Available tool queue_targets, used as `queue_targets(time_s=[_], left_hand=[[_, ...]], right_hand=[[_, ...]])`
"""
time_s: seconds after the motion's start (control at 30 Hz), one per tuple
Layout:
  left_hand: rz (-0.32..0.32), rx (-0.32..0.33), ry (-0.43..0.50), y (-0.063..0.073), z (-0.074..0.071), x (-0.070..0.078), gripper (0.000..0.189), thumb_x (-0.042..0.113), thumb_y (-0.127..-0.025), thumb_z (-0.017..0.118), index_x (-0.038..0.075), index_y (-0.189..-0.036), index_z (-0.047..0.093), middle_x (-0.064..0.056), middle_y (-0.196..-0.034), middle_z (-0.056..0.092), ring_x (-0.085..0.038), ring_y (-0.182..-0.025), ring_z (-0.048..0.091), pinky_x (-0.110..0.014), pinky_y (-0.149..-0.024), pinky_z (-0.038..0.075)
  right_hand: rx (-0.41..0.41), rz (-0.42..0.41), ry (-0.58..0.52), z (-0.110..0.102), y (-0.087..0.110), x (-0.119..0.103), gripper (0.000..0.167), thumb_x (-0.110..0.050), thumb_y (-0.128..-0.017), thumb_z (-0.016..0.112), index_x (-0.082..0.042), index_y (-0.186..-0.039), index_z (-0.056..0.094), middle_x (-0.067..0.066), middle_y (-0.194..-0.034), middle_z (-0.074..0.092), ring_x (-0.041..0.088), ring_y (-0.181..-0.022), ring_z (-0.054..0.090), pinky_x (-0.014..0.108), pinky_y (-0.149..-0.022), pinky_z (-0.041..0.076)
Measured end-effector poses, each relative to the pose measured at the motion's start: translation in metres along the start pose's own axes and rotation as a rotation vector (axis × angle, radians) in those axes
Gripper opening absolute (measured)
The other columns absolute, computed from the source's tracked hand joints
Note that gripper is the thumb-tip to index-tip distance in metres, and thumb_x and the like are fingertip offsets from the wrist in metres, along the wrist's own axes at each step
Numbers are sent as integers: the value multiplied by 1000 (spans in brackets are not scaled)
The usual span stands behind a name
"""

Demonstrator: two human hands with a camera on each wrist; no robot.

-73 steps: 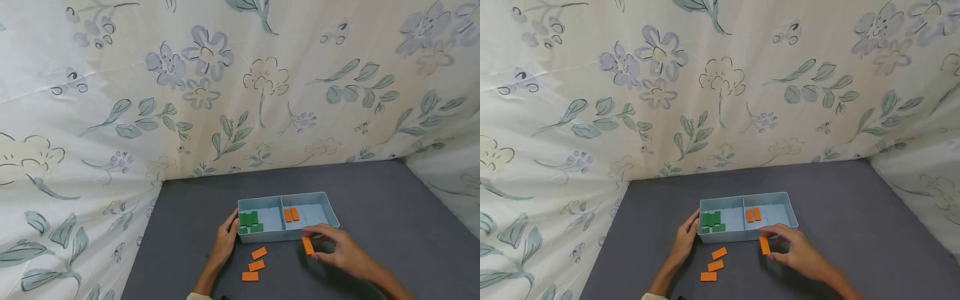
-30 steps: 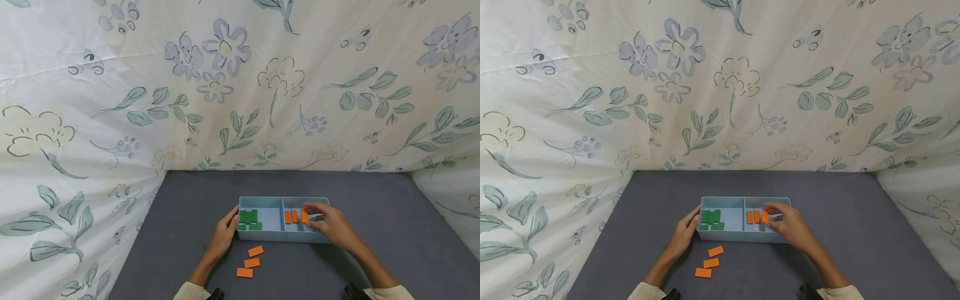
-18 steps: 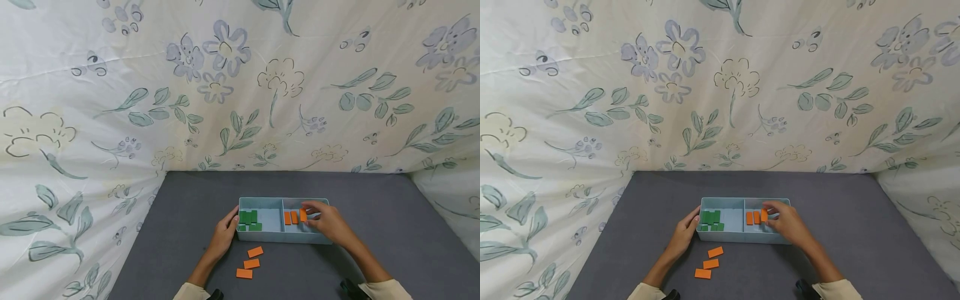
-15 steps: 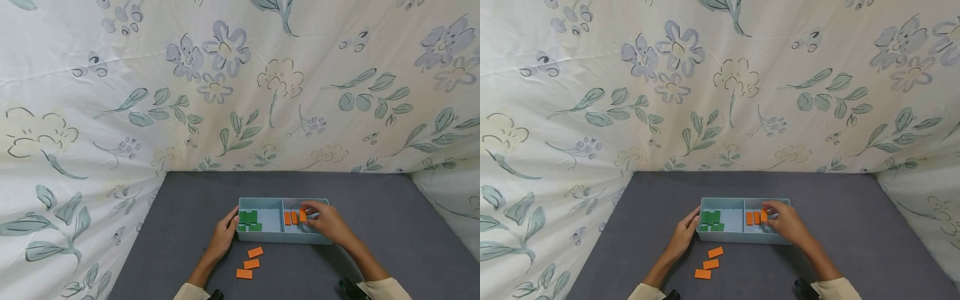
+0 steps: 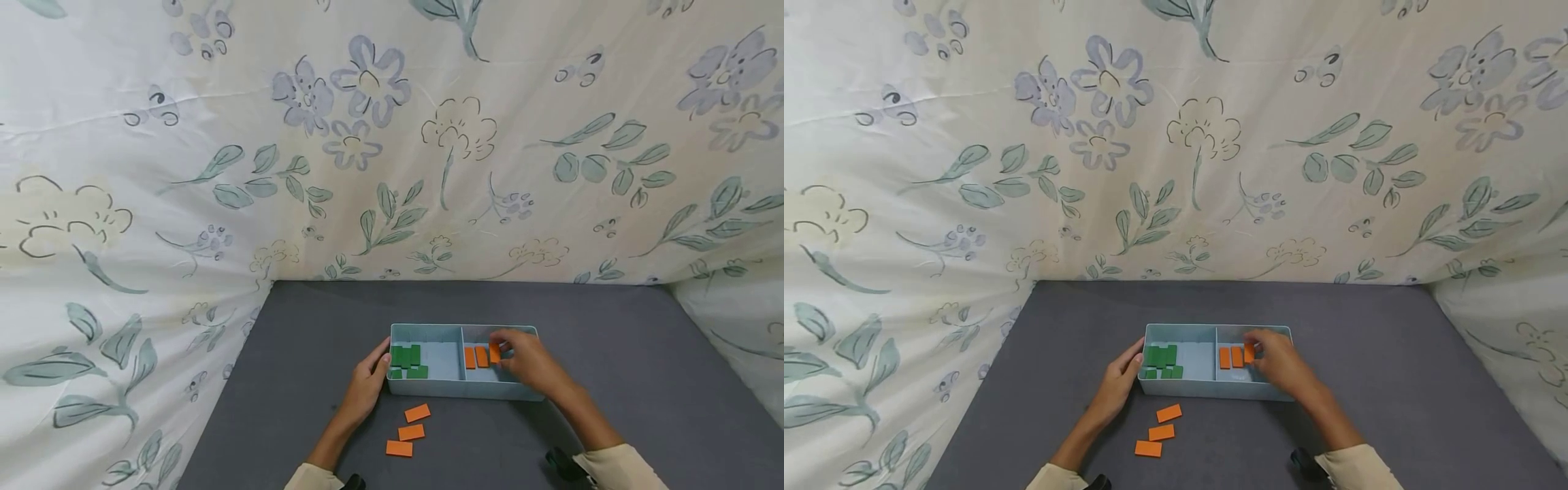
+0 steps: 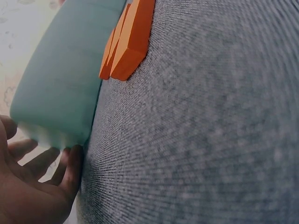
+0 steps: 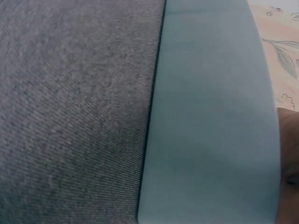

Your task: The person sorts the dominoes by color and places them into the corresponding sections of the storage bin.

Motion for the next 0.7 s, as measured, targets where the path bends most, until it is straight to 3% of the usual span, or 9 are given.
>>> queue_targets(time_s=[0.3,0.7], left_hand=[[8,-10,25,0,-1,0,56,34,-117,45,10,-166,36,-13,-171,35,-34,-159,29,-62,-126,27],[-9,-7,24,-2,0,-1,55,35,-116,45,14,-166,37,-11,-170,37,-32,-159,30,-60,-127,27]], right_hand=[[46,-45,17,1,1,-1,49,13,-82,82,3,-129,71,20,-121,71,38,-107,71,50,-82,62],[176,-97,-36,-9,16,-11,43,6,-86,84,-2,-127,74,13,-121,73,31,-101,74,36,-77,64]])
Point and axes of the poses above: each hand's wrist, its own y-axis away from the middle knuckle, its own z-axis out of the palm, x = y × z, the point moved 6 cm from there along -y, towards the middle knuckle
